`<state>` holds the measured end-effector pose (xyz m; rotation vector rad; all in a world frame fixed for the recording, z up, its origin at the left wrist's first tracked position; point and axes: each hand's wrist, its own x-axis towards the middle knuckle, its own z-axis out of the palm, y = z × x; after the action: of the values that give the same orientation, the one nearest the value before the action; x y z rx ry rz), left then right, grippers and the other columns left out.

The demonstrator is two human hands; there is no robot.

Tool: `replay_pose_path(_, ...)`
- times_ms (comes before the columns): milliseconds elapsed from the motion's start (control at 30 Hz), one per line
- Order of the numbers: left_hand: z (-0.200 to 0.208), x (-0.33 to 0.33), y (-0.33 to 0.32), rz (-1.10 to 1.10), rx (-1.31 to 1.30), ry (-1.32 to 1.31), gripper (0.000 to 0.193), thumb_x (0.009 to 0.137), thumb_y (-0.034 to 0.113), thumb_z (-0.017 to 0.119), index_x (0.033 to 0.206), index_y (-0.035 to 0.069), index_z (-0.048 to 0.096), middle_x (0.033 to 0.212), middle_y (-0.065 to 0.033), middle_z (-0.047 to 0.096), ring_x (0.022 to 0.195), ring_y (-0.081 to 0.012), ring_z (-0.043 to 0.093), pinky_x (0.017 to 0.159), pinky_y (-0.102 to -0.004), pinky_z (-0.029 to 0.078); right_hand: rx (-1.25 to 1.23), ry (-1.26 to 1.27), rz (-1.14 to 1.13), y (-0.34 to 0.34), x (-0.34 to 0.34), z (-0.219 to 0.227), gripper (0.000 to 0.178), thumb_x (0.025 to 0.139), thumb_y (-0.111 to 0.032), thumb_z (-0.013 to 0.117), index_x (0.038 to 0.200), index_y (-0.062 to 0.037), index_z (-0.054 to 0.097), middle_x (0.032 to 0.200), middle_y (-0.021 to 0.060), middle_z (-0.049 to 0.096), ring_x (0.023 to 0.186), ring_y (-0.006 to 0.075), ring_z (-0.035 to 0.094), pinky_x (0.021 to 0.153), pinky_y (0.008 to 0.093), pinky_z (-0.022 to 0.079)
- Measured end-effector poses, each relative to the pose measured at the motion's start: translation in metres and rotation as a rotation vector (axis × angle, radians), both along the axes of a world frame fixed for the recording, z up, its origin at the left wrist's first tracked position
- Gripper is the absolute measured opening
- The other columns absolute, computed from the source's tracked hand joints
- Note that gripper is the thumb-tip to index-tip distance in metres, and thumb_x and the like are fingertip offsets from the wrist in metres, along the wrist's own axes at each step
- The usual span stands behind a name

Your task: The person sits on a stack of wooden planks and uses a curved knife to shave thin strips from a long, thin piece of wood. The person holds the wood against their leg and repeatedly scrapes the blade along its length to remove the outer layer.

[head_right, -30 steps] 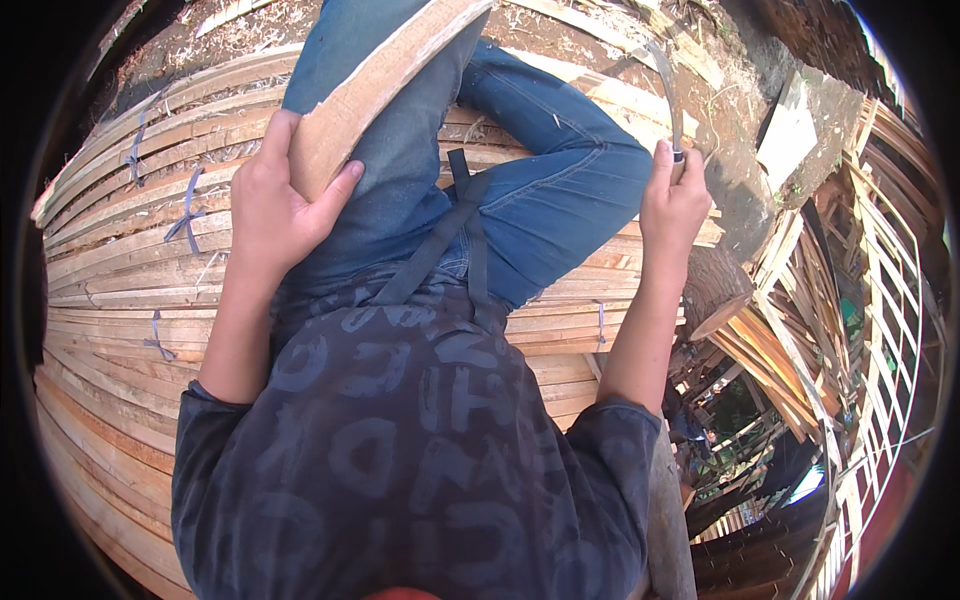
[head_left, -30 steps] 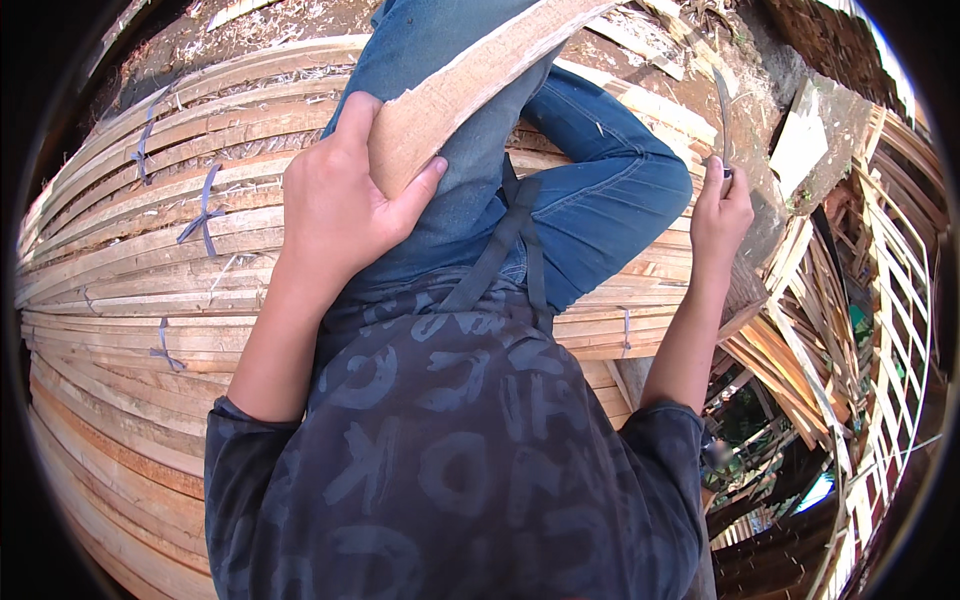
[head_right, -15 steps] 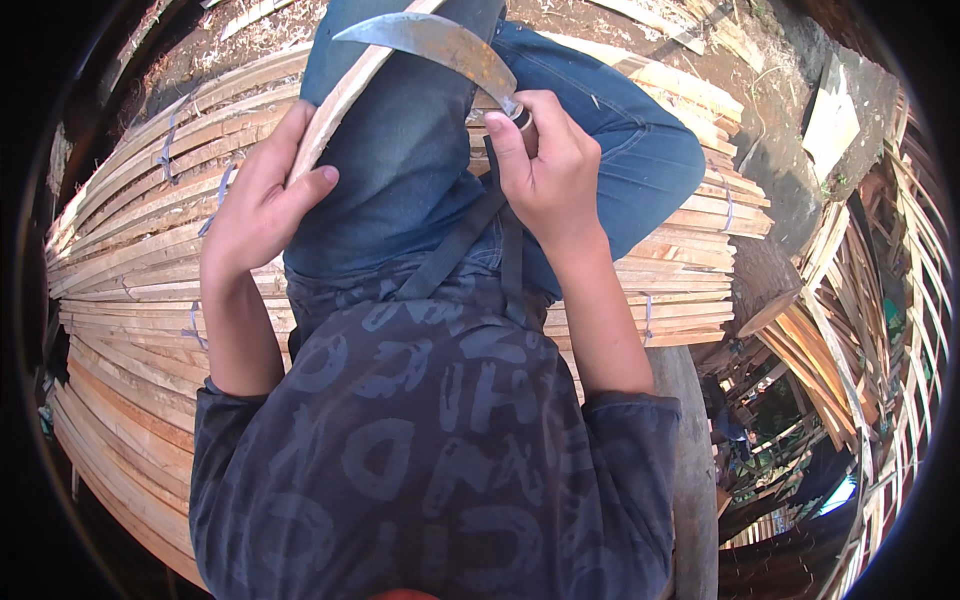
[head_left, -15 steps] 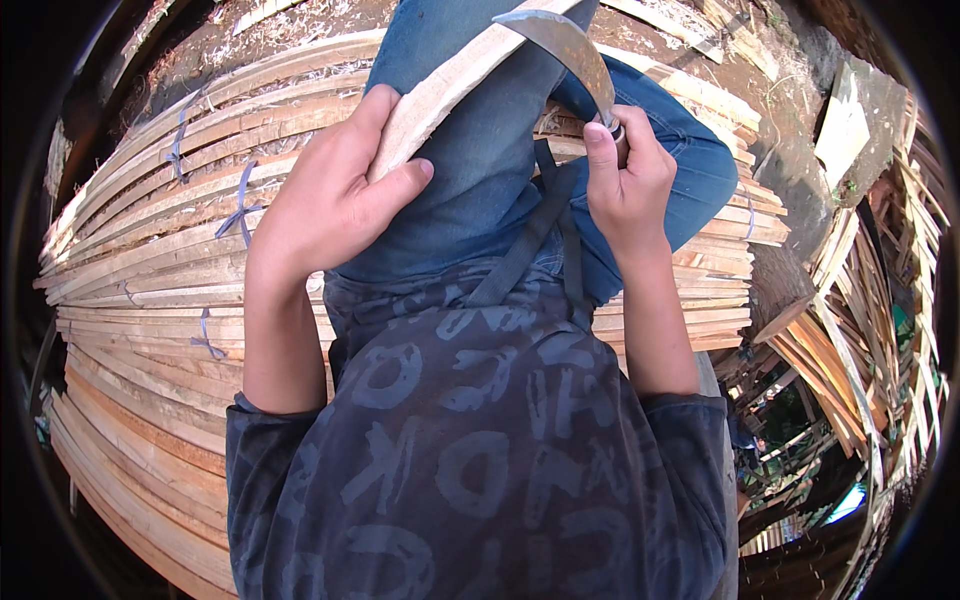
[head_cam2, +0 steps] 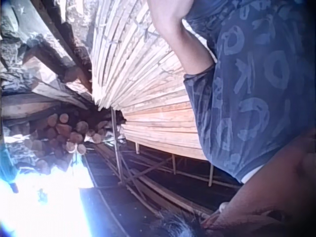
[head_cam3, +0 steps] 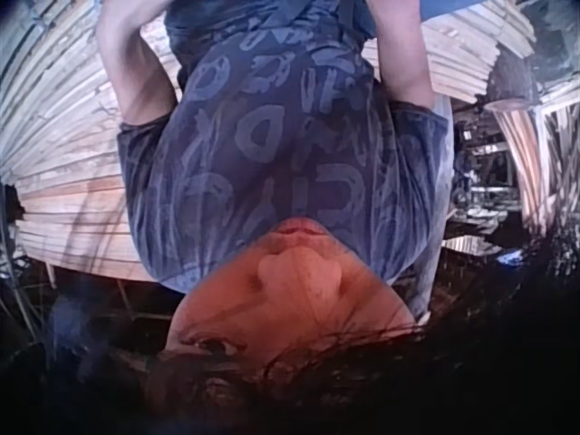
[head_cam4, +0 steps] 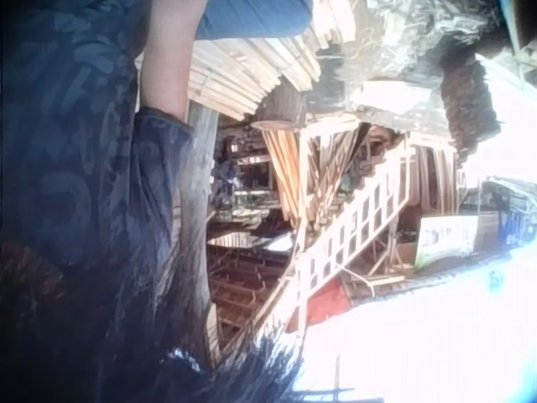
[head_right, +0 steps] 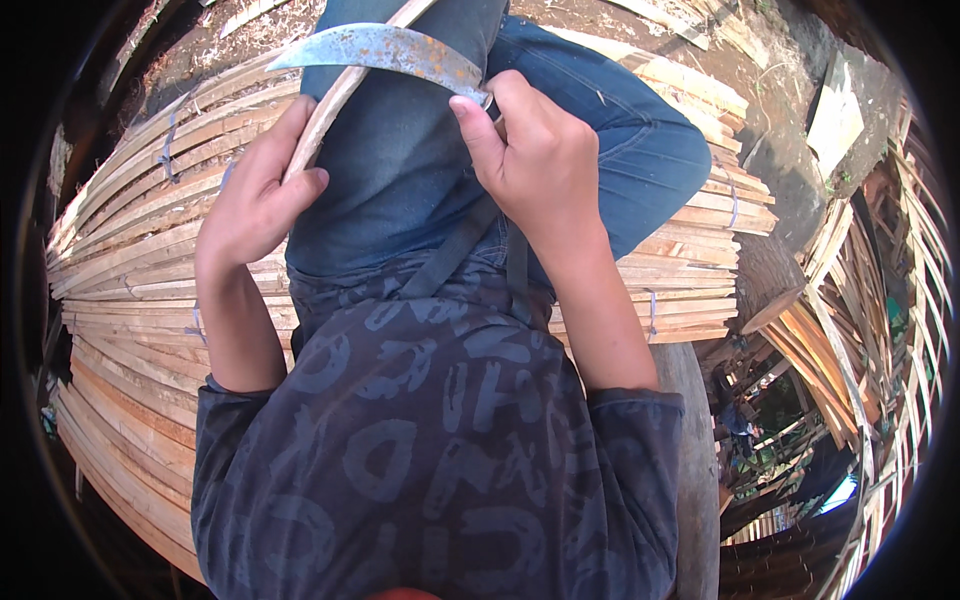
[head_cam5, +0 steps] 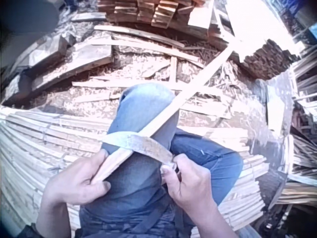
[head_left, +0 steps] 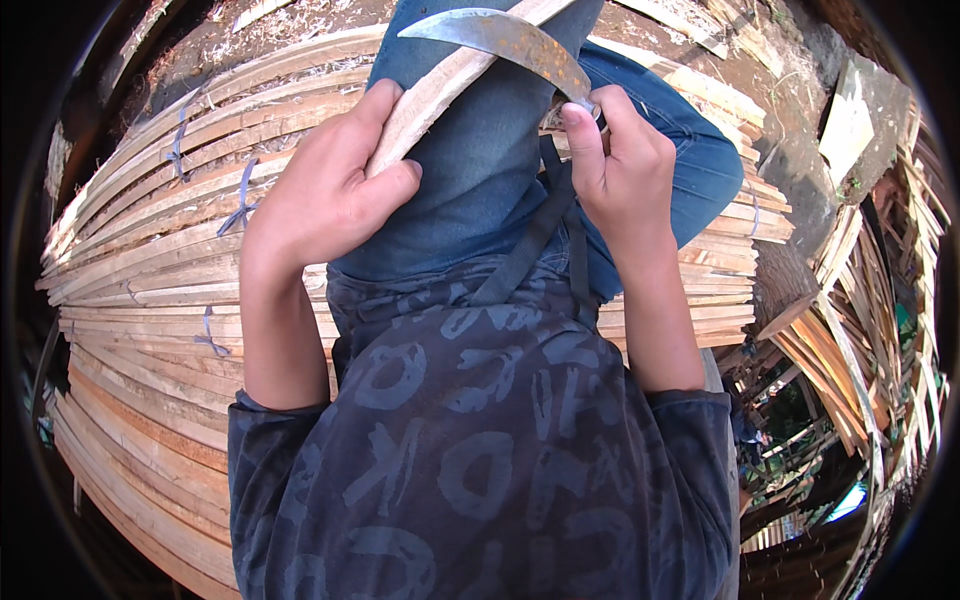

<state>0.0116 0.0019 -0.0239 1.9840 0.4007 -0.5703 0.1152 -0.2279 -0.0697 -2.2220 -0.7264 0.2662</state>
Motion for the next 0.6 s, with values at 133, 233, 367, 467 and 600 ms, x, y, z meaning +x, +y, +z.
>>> replay_pose_path(133, -0.002, -0.001, -0.002, 0.006, 0.003, -0.028, 0.043, 0.077, 0.023, 0.058, 0.11, -0.002, 0.048, 0.08, -0.0252, 0.055, 0.075, -0.0412, 0.054, 0.07, -0.0442, 0.044, -0.046, -0.095, 0.018, -0.005, 0.009, -0.001, 0.031, 0.09, -0.03, 0.069, 0.077, -0.0071, 0.053, 0.059, 0.0061, 0.054, 0.049, 0.025, 0.055, 0.044, 0.0349, 0.042)
replay_pose_path(233, -0.003, -0.001, -0.003, -0.002, 0.019, -0.073, 0.037, 0.077, 0.022, 0.057, 0.104, -0.001, 0.047, 0.076, -0.024, 0.052, 0.071, -0.0399, 0.052, 0.067, -0.0446, 0.043, -0.088, -0.177, 0.021, -0.008, 0.015, -0.006, 0.031, 0.088, -0.031, 0.07, 0.077, -0.0078, 0.052, 0.06, 0.0048, 0.053, 0.05, 0.024, 0.055, 0.045, 0.0347, 0.042)
replay_pose_path(367, -0.005, 0.0, -0.001, -0.005, -0.018, -0.094, 0.032, 0.077, 0.022, 0.056, 0.098, 0.0, 0.046, 0.071, -0.0229, 0.049, 0.067, -0.0394, 0.049, 0.064, -0.0457, 0.041, -0.086, -0.246, 0.024, -0.009, 0.018, -0.012, 0.031, 0.088, -0.032, 0.07, 0.079, -0.0077, 0.053, 0.06, 0.0043, 0.052, 0.052, 0.0228, 0.056, 0.046, 0.0341, 0.043)
replay_pose_path(467, -0.004, 0.0, 0.0, -0.008, -0.025, -0.083, 0.032, 0.077, 0.022, 0.056, 0.097, 0.0, 0.046, 0.069, -0.0225, 0.048, 0.066, -0.0391, 0.048, 0.063, -0.0453, 0.041, -0.081, -0.292, 0.03, -0.01, 0.021, -0.015, 0.03, 0.089, -0.033, 0.069, 0.08, -0.0077, 0.054, 0.06, 0.0045, 0.052, 0.052, 0.0229, 0.056, 0.046, 0.034, 0.043)
replay_pose_path(600, -0.004, 0.001, -0.001, -0.004, -0.023, -0.091, 0.032, 0.077, 0.023, 0.056, 0.096, 0.0, 0.046, 0.07, -0.0224, 0.048, 0.065, -0.0382, 0.048, 0.063, -0.0448, 0.041, -0.076, -0.325, 0.032, -0.009, 0.024, -0.016, 0.03, 0.089, -0.033, 0.069, 0.08, -0.0076, 0.055, 0.06, 0.0045, 0.053, 0.052, 0.0228, 0.056, 0.046, 0.0342, 0.043)
